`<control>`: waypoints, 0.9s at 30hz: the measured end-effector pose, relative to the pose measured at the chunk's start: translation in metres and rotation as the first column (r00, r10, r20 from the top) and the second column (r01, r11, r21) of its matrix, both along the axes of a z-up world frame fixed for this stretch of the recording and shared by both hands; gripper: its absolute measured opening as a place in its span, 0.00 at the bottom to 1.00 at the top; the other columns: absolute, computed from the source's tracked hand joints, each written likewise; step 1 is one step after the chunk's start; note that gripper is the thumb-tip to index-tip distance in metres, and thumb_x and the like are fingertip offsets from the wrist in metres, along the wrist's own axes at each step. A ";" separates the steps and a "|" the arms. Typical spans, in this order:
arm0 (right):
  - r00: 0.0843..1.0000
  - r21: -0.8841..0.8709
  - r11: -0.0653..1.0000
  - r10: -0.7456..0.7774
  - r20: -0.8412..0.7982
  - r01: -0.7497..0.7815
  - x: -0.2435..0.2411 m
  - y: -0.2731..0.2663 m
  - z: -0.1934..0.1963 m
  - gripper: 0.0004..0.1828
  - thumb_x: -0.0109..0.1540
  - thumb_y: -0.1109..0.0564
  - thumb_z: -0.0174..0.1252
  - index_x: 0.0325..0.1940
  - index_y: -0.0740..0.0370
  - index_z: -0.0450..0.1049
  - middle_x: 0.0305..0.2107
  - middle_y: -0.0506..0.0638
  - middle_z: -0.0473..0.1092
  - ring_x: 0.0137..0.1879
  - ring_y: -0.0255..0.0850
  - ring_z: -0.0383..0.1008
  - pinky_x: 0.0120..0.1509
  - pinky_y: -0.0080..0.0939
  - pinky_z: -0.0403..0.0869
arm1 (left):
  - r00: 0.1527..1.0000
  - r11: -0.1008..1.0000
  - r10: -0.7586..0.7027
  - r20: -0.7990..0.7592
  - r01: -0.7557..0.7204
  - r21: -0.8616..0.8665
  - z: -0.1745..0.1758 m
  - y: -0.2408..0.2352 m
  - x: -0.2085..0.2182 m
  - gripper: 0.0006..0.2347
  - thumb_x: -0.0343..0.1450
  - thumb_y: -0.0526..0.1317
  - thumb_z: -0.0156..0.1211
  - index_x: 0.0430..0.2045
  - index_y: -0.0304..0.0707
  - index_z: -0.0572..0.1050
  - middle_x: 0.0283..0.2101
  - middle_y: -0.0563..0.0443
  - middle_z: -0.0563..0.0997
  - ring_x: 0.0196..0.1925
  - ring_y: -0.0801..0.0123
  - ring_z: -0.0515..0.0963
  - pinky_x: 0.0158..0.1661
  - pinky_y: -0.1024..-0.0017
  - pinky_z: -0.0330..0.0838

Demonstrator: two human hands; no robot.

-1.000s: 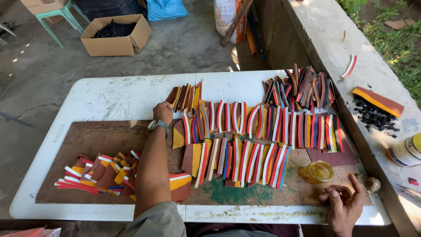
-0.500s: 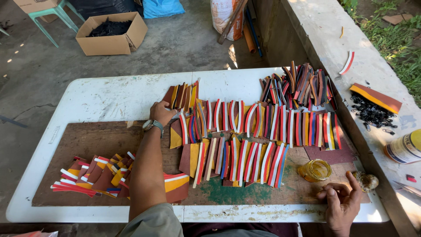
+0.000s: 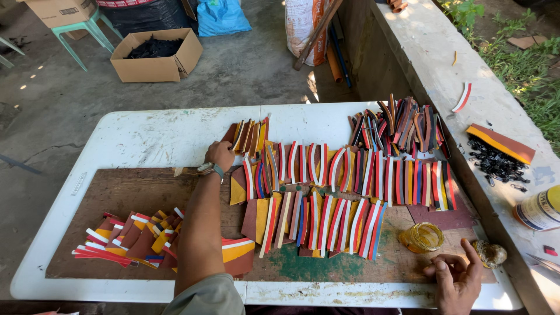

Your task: The person repeatedly picks up small, multicolored leather strips from a table, applies a yellow adhesive from a small jar to the edges, and presses the strips together. The person handles the strips one at a time, aligning and bonding them into small stacks.

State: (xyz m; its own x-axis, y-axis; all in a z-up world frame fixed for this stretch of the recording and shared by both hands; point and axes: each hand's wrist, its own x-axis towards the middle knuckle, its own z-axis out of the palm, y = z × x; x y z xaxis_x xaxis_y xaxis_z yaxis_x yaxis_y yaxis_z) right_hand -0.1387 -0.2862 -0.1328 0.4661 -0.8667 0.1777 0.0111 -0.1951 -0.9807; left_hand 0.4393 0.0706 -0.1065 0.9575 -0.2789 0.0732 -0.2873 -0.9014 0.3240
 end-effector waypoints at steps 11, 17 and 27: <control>0.992 -0.048 0.999 0.023 0.121 -0.017 -0.005 -0.020 -0.046 0.33 0.70 0.65 0.55 0.77 0.72 0.51 0.36 0.64 0.72 0.33 0.43 0.75 0.44 0.40 0.75 | 0.918 0.970 0.211 0.336 -0.153 -0.190 0.040 0.012 -0.028 0.09 0.76 0.40 0.52 0.41 0.33 0.76 0.45 0.34 0.79 0.43 0.37 0.80 0.44 0.47 0.75; 0.993 -0.248 0.962 0.119 0.020 -0.110 -0.013 -0.042 -0.062 0.32 0.72 0.65 0.53 0.77 0.74 0.47 0.35 0.65 0.72 0.37 0.45 0.77 0.49 0.41 0.76 | 0.821 0.908 0.099 0.562 0.156 -0.389 0.098 0.038 -0.063 0.08 0.74 0.35 0.55 0.44 0.34 0.78 0.43 0.35 0.82 0.45 0.40 0.81 0.46 0.51 0.76; 0.945 -0.088 0.993 -0.049 0.323 0.082 -0.013 -0.006 -0.037 0.26 0.75 0.69 0.49 0.77 0.74 0.53 0.40 0.61 0.68 0.43 0.43 0.75 0.53 0.40 0.77 | 0.864 0.717 -0.304 0.401 0.485 -0.501 0.160 -0.013 -0.219 0.09 0.72 0.34 0.59 0.45 0.38 0.81 0.40 0.45 0.85 0.36 0.60 0.86 0.37 0.66 0.80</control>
